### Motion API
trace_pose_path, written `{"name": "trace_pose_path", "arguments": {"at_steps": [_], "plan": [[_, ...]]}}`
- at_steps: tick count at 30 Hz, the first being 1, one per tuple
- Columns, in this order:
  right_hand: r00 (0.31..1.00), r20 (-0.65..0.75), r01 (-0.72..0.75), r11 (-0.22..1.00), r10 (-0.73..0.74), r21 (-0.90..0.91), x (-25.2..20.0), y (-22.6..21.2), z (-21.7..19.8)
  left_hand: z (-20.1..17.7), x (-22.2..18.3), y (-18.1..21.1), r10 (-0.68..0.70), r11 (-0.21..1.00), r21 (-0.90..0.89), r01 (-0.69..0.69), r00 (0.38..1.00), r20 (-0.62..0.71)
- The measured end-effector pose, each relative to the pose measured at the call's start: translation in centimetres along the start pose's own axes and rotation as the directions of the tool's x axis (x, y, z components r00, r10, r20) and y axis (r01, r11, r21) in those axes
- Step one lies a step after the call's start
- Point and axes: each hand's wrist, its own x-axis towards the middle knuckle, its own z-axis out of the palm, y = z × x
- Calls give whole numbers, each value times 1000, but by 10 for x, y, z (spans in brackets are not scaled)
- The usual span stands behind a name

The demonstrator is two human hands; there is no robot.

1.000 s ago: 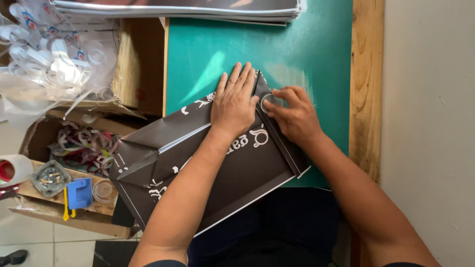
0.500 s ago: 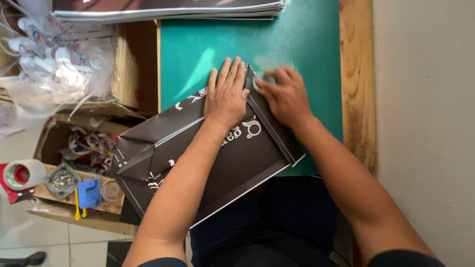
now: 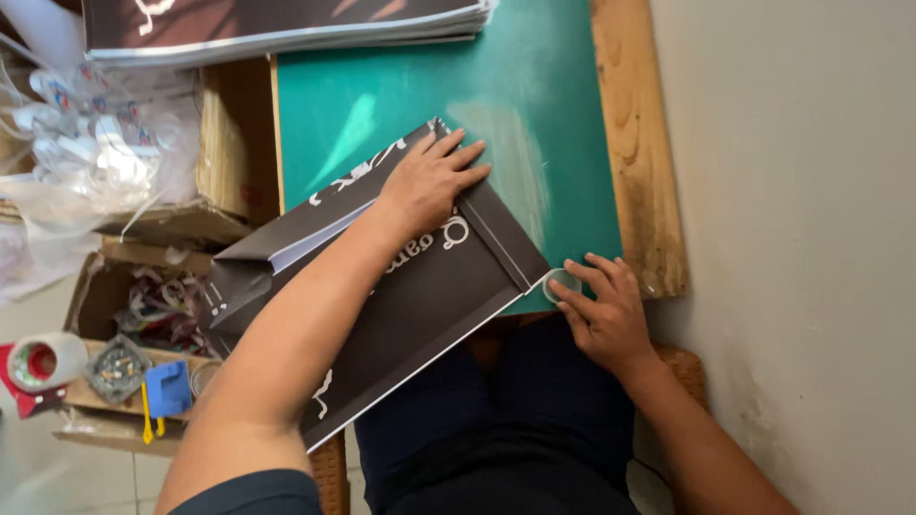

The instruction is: The person folds printed paper sheets along pre-scored lines by hand and applies adhesive tape to secure the edges, constructing a paper shopping bag.

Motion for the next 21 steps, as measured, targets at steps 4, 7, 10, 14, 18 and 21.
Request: {"name": "trace_pose_path", "arguments": {"at_steps": [4, 7, 10, 14, 18, 21], "plan": [[984, -117, -132, 991, 132, 12, 7, 47, -1, -20, 10, 4, -35, 997, -69, 39, 998, 50], [945, -196, -276, 960, 262, -46, 22, 81, 7, -49, 14, 5, 19, 980, 195, -37, 995, 93], [913, -280, -307, 952, 297, 7, 31, 96, 13, -116, 9, -11, 78, 950, 303, -71, 997, -12], [859, -391, -307, 944, 330, 122, 21, 94, 5, -247, -80, -27, 84, 974, 223, 47, 834, -546], [794, -450, -305, 909, 408, 286, 31, 51, -17, -278, -170, -1, -788, 597, -673, 436, 477, -390], [842, -417, -205, 918, 343, 339, 48, 12, -27, -184, -195, 51, -944, 250, -795, 553, 321, -74]]}}
